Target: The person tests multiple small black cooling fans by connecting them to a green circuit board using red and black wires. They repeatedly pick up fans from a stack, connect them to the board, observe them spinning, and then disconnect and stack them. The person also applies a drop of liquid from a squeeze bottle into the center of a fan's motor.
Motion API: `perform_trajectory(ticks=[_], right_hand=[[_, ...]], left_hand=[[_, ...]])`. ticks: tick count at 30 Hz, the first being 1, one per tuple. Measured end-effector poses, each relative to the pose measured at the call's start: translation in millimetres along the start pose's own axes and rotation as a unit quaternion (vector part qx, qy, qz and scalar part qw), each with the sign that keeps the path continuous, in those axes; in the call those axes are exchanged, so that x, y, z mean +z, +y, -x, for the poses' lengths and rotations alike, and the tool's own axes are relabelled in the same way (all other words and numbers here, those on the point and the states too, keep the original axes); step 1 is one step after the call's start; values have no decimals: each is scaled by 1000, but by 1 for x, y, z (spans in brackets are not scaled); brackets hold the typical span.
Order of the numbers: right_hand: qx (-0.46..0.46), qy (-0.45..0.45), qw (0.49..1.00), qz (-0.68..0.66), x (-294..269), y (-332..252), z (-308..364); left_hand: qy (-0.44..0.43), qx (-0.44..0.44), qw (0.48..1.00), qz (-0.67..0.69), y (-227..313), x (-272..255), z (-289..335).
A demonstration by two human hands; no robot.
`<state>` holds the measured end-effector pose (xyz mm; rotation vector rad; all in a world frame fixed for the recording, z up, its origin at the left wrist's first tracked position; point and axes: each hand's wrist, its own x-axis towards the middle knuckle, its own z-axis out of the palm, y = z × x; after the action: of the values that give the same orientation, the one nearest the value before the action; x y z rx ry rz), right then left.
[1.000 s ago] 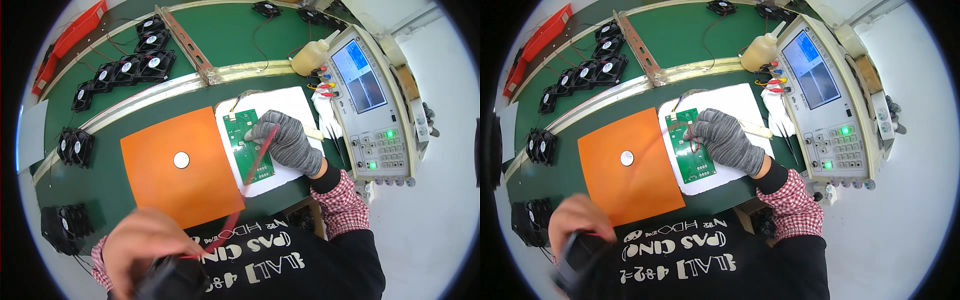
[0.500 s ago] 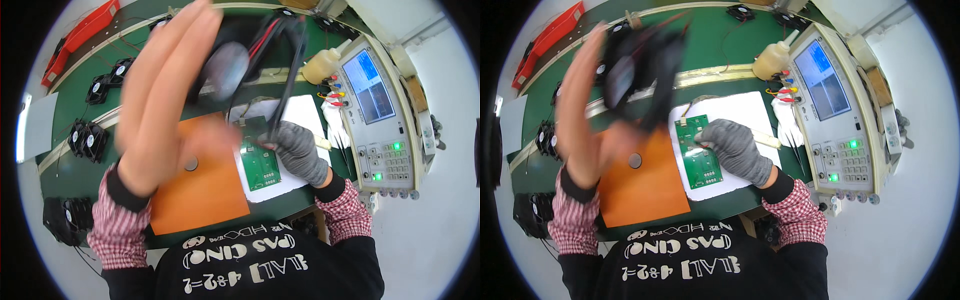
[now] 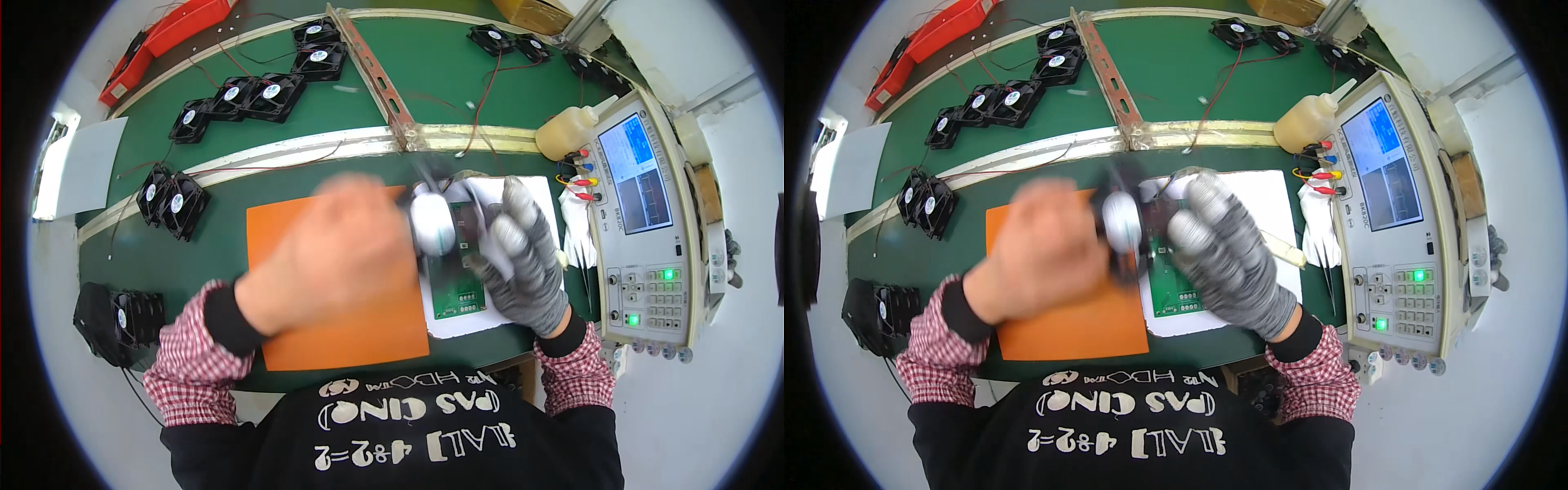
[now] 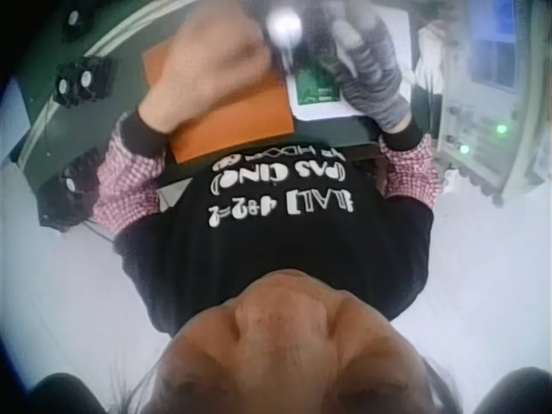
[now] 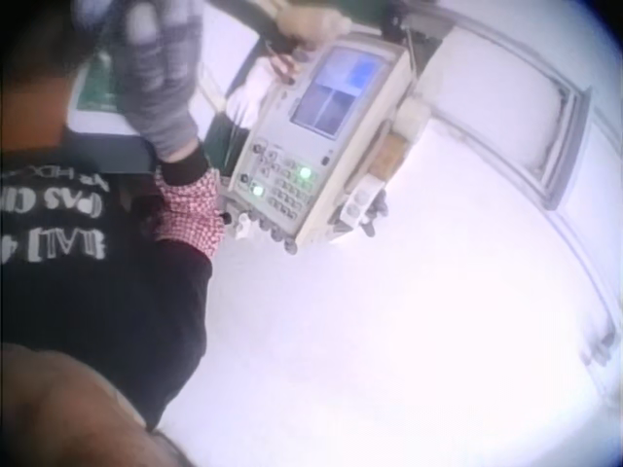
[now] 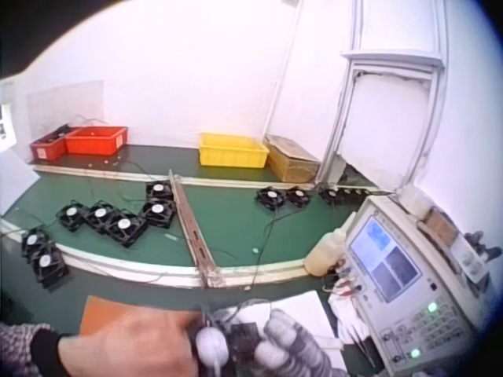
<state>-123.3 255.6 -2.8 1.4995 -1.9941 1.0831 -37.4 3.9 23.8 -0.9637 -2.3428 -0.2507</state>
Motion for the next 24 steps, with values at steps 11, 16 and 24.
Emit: perform_trajectory(ticks=[11, 16, 24], right_hand=[[193, -165, 957, 143, -13, 26, 11], [147, -112, 976, -120, -3, 1, -4], [57, -113, 992, -13, -12, 12, 7]], left_hand=[[188, -368, 889, -197, -23, -47, 75], [-21, -161, 987, 11, 29, -15, 66], [33, -47, 975, -215, -8, -33, 77]])
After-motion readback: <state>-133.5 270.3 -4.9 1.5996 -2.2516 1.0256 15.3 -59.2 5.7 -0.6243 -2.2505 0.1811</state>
